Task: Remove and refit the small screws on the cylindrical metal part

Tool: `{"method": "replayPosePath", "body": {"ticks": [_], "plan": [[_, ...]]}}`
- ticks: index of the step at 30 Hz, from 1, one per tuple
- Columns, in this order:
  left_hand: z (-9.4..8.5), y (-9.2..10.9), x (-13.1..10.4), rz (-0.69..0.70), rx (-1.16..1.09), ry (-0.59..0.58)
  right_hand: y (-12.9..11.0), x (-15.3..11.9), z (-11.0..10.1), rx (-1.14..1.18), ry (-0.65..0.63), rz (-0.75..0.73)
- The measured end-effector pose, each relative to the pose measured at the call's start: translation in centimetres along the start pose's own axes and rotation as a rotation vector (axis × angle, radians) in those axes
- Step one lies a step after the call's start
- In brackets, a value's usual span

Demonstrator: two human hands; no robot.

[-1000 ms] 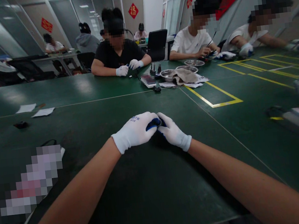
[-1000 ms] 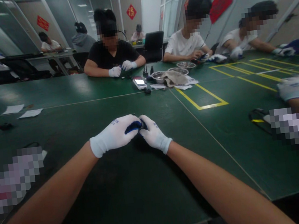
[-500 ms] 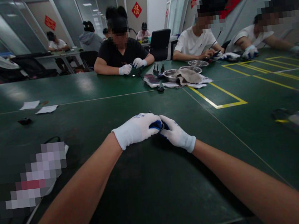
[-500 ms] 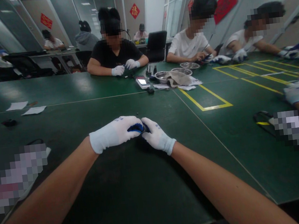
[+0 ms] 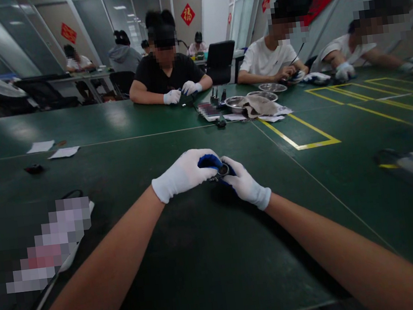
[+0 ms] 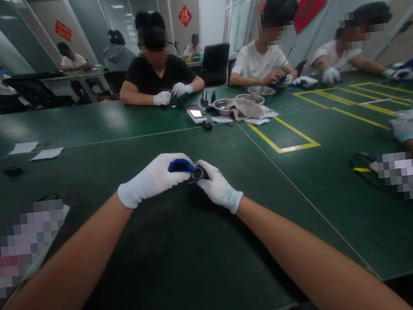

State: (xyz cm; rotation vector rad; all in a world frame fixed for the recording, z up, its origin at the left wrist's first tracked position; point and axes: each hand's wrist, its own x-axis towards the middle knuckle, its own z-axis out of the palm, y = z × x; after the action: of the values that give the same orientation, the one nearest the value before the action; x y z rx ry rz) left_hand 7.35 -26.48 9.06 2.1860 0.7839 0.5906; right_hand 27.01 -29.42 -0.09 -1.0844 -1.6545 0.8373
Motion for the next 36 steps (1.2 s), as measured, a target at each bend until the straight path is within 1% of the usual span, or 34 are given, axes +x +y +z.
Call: {"method": "replayPosePath", "body": {"ticks": [5, 10, 13, 17, 22, 27, 31, 36], "plan": [[-0.1, 0.1, -0.1, -0.027, -0.145, 0.009, -0.1, 0.1, 0.2, 0.059, 0.02, 0.019], [-0.4, -0.3, -0.1, -0.043, -0.212, 0.035, -0.1, 0.2, 0.2, 0.092, 0.025, 0.001], [-0.4, -0.5, -0.1, -0.029, -0.199, 0.069, -0.2, 0.3, 0.2, 0.106, 0.031, -0.014], [-0.2, -0.2, -0.1, -0.001, -0.094, 0.109, -0.5, 0.2, 0.4, 0.098, 0.046, -0.022], [0.6, 0.4, -0.1, -0.001, -0.033, 0.142, -0.4, 0.0, 0.6, 0.061, 0.052, -0.006], [2.1, 0.4, 0.1, -0.016, -0.021, 0.189, -0.3, -0.1, 0.8, 0.06, 0.057, 0.01], [3.2, 0.6, 0.2, -0.079, -0.007, 0.264, -0.3, -0.1, 0.9, 0.054, 0.067, -0.014], [3.8, 0.9, 0.2, -0.203, 0.074, 0.337, -0.5, -0.1, 0.9, -0.009, 0.051, -0.013]]}}
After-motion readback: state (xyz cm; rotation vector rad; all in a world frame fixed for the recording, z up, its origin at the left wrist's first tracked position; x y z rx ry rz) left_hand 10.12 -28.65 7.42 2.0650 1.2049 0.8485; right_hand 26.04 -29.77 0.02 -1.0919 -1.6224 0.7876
